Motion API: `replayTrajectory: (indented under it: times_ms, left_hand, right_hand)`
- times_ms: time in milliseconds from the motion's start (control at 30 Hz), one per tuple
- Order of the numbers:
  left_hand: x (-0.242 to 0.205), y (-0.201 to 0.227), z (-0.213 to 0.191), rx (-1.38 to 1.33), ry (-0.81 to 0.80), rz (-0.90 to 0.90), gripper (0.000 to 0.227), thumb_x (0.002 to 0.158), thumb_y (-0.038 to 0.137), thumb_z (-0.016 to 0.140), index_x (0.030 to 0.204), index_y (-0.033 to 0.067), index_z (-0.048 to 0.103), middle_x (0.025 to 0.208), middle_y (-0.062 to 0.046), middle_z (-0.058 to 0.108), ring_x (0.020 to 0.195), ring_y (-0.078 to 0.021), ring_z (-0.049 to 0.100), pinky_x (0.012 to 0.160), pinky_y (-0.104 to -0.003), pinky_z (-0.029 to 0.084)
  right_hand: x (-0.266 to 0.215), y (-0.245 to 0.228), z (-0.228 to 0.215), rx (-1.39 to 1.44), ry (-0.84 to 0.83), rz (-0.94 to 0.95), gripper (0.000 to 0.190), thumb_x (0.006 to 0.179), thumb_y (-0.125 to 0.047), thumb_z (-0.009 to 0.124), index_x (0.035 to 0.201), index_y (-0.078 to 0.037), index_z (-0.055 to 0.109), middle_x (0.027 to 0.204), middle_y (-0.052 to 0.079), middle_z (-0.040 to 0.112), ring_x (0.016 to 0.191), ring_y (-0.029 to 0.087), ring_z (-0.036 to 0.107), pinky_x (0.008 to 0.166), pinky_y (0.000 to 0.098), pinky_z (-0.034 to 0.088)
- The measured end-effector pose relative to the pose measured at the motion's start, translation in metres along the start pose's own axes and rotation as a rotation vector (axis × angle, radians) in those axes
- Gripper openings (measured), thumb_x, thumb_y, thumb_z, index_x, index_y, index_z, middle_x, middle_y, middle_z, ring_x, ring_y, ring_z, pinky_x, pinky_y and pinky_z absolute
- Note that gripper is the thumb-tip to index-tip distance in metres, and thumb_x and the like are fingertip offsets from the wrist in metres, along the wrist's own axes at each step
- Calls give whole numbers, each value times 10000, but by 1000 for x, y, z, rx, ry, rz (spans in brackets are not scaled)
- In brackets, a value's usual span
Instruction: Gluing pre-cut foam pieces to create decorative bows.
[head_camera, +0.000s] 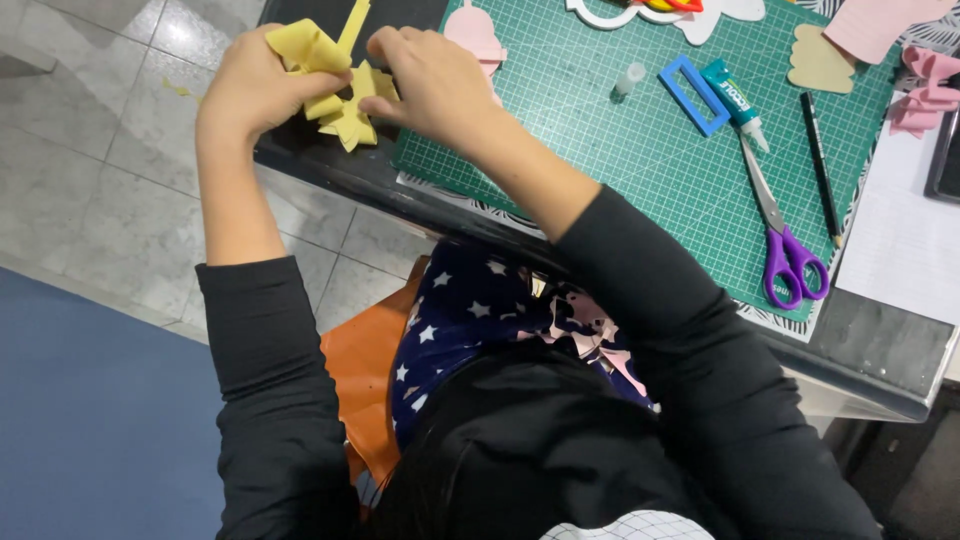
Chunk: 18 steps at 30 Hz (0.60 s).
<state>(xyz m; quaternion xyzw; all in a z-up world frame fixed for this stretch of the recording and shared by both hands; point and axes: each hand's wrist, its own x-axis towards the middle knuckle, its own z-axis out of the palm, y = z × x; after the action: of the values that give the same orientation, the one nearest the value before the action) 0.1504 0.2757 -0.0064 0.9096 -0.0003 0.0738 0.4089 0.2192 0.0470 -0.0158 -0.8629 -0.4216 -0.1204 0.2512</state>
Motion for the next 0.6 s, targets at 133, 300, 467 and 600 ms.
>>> replayTrajectory:
  times_ms: [133, 300, 467, 600]
  left_hand:
    - [-4, 10, -7, -41, -34, -42, 272, 872, 161, 827, 1075, 3, 739, 948, -73, 746, 769, -136, 683, 682, -255, 550]
    - [-7, 9, -12, -282, -21, -86, 157, 1039, 146, 724, 1144, 37, 682, 1000, -18, 706, 843, -59, 644, 709, -171, 512]
    - [-12, 17, -14, -332, 28, -85, 179, 1069, 193, 711, 1179, 59, 665, 1043, 7, 689, 875, -45, 625, 743, -173, 509]
    - [-18, 39, -15, -291, 34, 90, 157, 1070, 13, 738, 1201, -12, 655, 1088, -87, 705, 904, -130, 661, 775, -227, 545]
  right_hand:
    - [15, 8, 35, -69, -5, 38, 627, 693, -501, 942, 1083, -147, 603, 925, 12, 666, 808, 227, 691, 697, 366, 543]
    - [23, 8, 41, 62, -57, 113, 451, 558, -381, 992, 804, -115, 724, 789, 68, 687, 656, 272, 675, 619, 380, 555]
    - [12, -4, -3, 202, -46, 52, 384, 612, -284, 976, 838, -113, 717, 796, 46, 708, 657, 217, 687, 614, 324, 561]
    - [-24, -3, -92, 376, -47, -32, 301, 862, -172, 866, 1057, -65, 663, 937, 87, 741, 813, 192, 751, 688, 273, 624]
